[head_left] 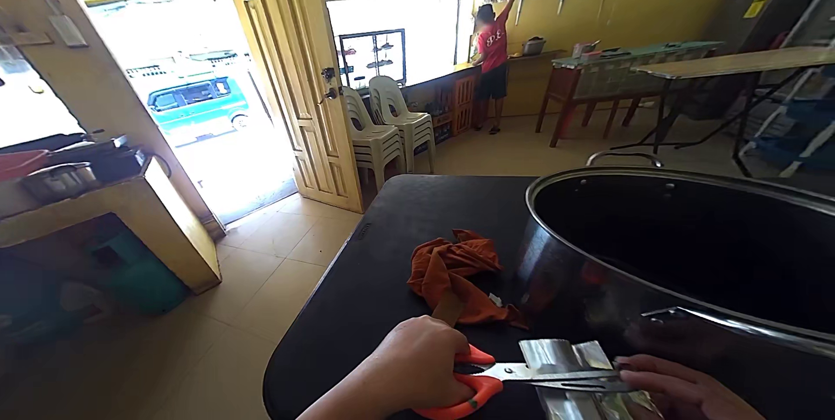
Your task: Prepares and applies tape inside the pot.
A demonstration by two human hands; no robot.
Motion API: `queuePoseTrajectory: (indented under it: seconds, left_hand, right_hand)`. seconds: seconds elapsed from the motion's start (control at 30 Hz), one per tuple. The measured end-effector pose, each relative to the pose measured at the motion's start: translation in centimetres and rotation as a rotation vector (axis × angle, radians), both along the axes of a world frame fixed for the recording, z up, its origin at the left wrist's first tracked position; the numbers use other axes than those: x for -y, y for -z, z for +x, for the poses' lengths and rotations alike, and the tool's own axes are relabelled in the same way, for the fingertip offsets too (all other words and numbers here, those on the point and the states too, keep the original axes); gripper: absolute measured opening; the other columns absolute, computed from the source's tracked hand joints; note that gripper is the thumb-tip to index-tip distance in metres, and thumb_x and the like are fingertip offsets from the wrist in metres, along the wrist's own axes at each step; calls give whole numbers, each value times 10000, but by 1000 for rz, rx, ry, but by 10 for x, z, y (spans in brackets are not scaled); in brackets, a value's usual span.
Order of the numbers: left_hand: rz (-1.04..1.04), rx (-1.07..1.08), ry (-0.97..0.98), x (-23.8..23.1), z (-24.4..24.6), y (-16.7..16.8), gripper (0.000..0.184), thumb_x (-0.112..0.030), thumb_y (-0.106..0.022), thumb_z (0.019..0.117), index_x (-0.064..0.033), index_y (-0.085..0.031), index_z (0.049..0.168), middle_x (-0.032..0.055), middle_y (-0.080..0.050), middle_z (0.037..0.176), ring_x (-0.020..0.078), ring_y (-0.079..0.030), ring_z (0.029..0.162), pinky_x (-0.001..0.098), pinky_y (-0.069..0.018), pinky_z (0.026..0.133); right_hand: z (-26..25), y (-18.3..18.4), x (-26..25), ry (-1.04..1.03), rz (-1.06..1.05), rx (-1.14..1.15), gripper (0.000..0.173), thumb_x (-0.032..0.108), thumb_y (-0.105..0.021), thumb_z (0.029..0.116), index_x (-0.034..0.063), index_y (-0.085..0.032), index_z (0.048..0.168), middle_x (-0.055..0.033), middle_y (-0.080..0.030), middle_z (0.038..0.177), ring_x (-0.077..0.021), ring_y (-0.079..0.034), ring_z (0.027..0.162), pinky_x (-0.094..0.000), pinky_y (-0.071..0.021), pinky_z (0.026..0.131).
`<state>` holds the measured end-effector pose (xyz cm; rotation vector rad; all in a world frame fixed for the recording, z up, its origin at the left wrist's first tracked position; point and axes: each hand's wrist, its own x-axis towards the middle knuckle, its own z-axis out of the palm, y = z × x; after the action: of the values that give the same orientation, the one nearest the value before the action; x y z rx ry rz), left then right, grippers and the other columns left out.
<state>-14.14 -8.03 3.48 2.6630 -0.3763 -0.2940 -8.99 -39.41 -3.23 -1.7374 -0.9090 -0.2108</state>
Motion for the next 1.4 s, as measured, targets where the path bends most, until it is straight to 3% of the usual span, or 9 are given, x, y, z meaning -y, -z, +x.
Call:
queuePoseTrajectory:
  seconds: [0.13,0.33,0.57,0.73,1.03,1.4]
  left_hand:
    - [9,2,-28,-1,0,3,237,-254,-759,857,-55,-726,981,114,-711,991,272,-682,952,494,-549,841]
    - [3,158,-23,-4,-1,15,191,-219,-786,782,-69,-743,893,74,-721,869,228,-700,824,441,-576,735]
    - [-48,269,12,-6,-4,20,207,-188,-782,751,-52,-756,906,75,-726,847,209,-702,760,402,-585,678]
    - [-39,256,11,-2,-4,18,212,-163,-783,761,-34,-755,927,93,-723,860,230,-698,772,419,-578,690]
    - [-99,252,45,-5,-1,21,218,-159,-771,751,-41,-772,934,69,-739,871,174,-703,761,350,-582,681]
    - [-124,252,46,-5,0,24,201,-158,-767,760,-34,-778,919,80,-747,863,173,-709,757,348,-585,680]
  right_hand:
    - [-5,1,-6,83,-7,-2,256,30,-655,949,-24,-701,1195,-181,-638,1305,-180,-664,1107,-298,-594,895]
    - [-4,10,-16,179,110,-33,302,116,-679,937,78,-722,1234,-63,-671,1270,-85,-682,953,-221,-605,777]
    - [-7,5,-18,135,192,-126,338,81,-697,940,61,-694,1277,-64,-648,1284,-83,-678,870,-212,-608,740]
    - [-7,5,-18,91,203,-146,333,58,-695,939,42,-693,1272,-70,-647,1290,-84,-677,884,-217,-608,765]
    - [-7,3,-19,-15,247,-116,343,28,-701,939,20,-680,1281,-100,-636,1311,-103,-688,933,-234,-615,802]
    - [-8,4,-20,-8,283,-104,342,21,-701,939,12,-679,1280,-105,-635,1304,-108,-685,954,-235,-613,814]
